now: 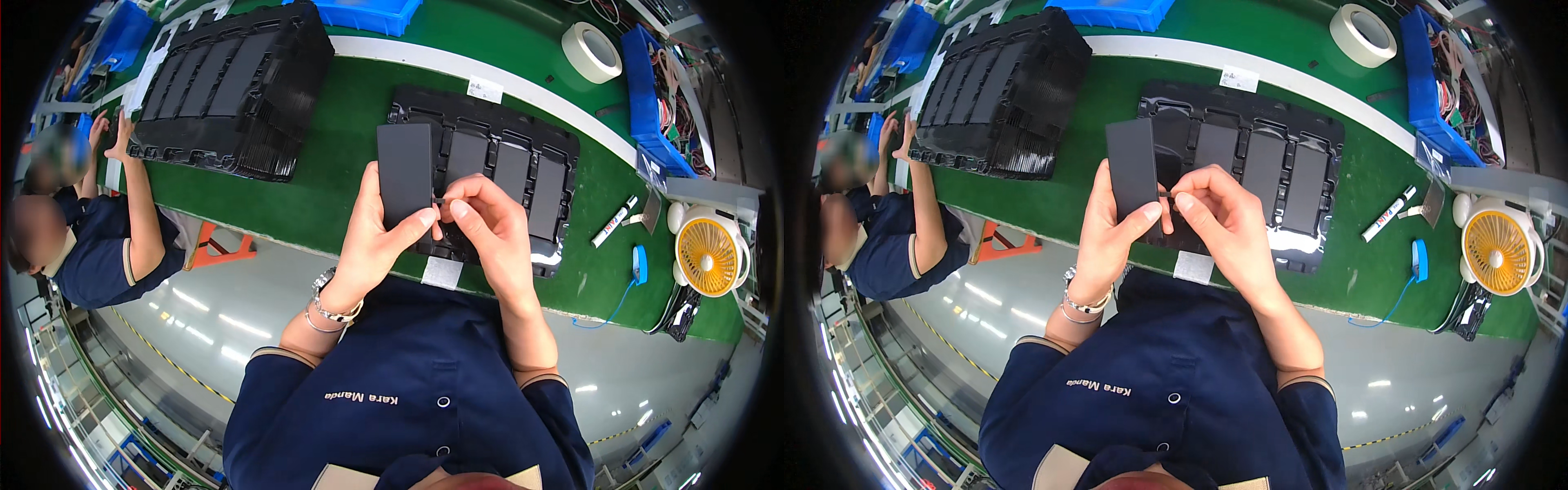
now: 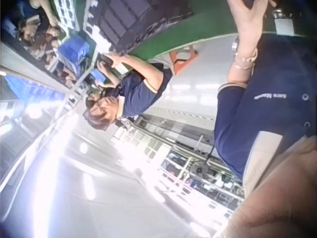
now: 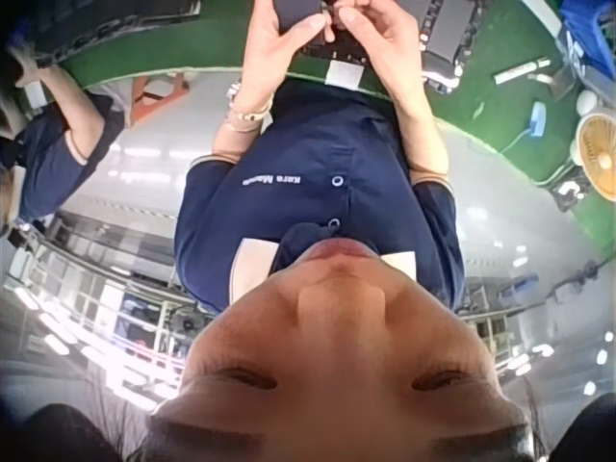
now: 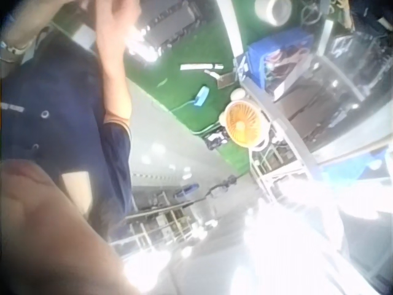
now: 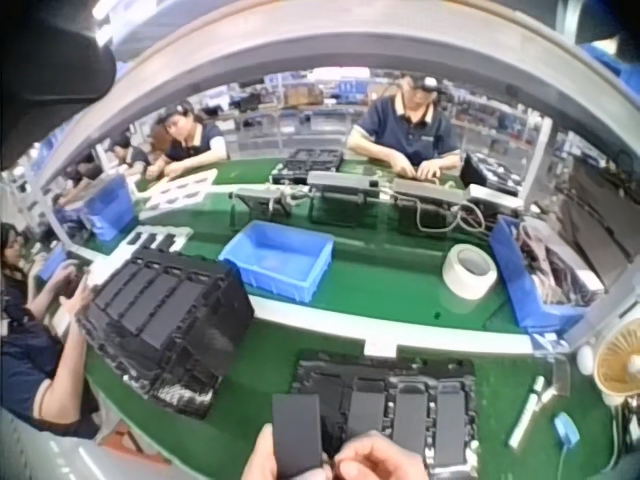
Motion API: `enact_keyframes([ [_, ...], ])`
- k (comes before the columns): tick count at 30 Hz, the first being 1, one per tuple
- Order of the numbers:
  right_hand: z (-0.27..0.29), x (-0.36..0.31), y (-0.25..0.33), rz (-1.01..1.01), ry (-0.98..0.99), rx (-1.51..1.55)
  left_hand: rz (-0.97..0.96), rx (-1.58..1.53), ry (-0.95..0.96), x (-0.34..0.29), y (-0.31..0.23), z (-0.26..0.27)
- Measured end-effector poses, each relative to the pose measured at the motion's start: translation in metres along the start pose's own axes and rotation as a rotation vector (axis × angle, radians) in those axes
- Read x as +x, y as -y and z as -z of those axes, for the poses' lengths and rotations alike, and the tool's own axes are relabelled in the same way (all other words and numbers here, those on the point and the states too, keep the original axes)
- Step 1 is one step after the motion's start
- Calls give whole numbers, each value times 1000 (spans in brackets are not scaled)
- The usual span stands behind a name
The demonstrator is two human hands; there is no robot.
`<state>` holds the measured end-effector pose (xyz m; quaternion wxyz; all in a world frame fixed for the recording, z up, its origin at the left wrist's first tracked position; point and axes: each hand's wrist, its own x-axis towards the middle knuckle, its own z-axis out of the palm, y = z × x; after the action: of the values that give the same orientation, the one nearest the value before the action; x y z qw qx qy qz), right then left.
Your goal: Insert battery-like components into a black tray and mark them with a pen.
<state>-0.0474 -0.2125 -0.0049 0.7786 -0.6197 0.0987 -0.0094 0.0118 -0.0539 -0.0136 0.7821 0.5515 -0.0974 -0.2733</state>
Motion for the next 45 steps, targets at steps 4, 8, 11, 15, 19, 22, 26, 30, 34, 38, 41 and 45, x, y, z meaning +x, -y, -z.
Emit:
enact_keyframes([
  [4,-2,0,-1,7,39,72,-2,-23,10,-1,1,-4],
  [8,-2,0,0,7,57,96,-7,-13,-3,-2,0,-6],
  [11,-4,-2,2,7,45,89,-4,17,-22,-3,-1,-7],
  [15,-3,-3,1,45,29,-23,-9,115,-78,-6,0,-9],
  [19,-2,-4,-5,81,12,-109,-64,355,-98,-8,4,-6],
  [22,-1,-3,-7,108,6,-182,-42,495,-137,-10,-2,-12],
  [26,9,0,-4,68,98,12,-6,213,-27,-6,-1,-7],
  [30,11,14,0,323,-109,-234,403,-500,270,-6,-4,-2],
  [34,19,19,-8,260,-136,-276,779,-1116,534,-3,10,1],
  [38,20,19,-4,222,-158,-356,807,-1170,583,-1,10,3],
  [41,19,21,-4,222,-153,-373,815,-1194,562,-1,12,5],
  [45,22,27,1,286,-116,-498,740,-1114,511,-1,13,11],
])
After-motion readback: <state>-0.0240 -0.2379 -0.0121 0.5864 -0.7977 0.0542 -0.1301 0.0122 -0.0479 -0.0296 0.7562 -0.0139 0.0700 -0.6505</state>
